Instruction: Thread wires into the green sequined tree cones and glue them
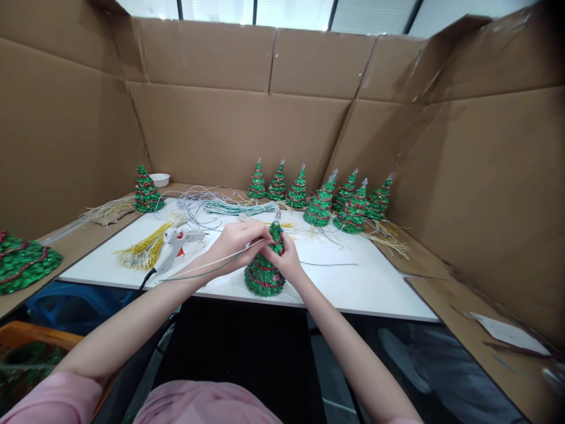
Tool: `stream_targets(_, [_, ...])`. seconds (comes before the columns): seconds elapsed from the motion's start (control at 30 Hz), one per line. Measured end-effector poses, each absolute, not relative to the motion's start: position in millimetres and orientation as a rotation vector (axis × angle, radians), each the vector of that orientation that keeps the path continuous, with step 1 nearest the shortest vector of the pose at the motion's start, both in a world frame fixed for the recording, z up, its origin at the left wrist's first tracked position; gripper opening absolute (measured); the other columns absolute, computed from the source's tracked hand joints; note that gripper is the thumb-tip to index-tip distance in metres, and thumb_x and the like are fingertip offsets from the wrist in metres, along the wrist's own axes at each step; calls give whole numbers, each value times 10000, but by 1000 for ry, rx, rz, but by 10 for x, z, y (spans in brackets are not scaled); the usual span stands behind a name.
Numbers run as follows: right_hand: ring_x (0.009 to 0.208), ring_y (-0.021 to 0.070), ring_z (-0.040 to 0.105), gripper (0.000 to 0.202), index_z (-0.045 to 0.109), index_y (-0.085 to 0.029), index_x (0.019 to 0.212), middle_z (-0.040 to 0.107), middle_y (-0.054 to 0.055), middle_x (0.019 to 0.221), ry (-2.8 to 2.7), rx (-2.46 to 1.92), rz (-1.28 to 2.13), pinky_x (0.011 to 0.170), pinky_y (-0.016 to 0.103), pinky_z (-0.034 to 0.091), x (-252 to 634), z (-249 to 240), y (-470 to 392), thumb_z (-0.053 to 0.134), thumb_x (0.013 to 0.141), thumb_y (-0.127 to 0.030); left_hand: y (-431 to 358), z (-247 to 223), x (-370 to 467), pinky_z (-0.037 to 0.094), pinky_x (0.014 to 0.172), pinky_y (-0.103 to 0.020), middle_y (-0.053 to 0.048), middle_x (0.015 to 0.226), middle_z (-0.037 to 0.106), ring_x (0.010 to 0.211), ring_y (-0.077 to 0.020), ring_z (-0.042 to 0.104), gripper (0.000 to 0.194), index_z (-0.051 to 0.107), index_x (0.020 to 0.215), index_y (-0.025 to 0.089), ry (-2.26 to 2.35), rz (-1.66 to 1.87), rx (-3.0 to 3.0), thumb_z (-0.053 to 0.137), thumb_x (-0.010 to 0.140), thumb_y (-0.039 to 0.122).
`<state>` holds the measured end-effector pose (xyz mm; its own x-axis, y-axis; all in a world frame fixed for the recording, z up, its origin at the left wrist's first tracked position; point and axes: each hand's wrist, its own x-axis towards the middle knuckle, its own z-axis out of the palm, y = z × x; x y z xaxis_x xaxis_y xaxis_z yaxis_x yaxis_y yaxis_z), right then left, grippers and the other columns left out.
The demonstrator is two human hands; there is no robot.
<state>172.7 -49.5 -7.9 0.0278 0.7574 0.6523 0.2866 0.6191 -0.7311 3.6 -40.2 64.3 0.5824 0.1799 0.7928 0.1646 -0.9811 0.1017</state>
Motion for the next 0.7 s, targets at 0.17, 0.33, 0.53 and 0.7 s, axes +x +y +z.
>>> stream_targets(0.17, [711, 184, 555, 225, 563, -222, 832, 602, -11, 737, -1535, -914, 435, 687, 322, 494, 1727, -107, -471, 663, 762, -411, -390, 670, 104, 449, 605, -198, -11, 722, 633, 645, -112, 577, 136, 597, 805, 158, 350, 1366, 2811, 515, 897, 101])
stream_targets(0.33, [749, 196, 583, 269, 597, -217, 919, 640, 6, 804, -1529, -907, 444, 705, 331, 502, 1734, -117, -465, 666, 754, -419, -383, 620, 63, 497, 643, -193, -17, 801, 684, 653, -95, 602, 62, 627, 938, 167, 379, 1364, 2724, 580, 916, 202])
stream_targets(0.53, [788, 216, 630, 336, 614, -216, 948, 683, 29, 849, -1542, -895, 473, 748, 349, 518, 1735, -85, -495, 682, 764, -489, -414, 540, -26, 522, 640, -191, -47, 858, 717, 648, -90, 620, 152, 620, 1004, 149, 309, 1562, 2710, 655, 883, 233])
stream_targets(0.7, [844, 222, 660, 284, 617, -221, 977, 705, 38, 908, -1549, -899, 490, 803, 356, 527, 1719, -48, -526, 667, 798, -436, -429, 554, -28, 508, 648, -179, -17, 743, 711, 646, -91, 649, 63, 632, 863, 154, 328, 1665, 2762, 600, 915, 170])
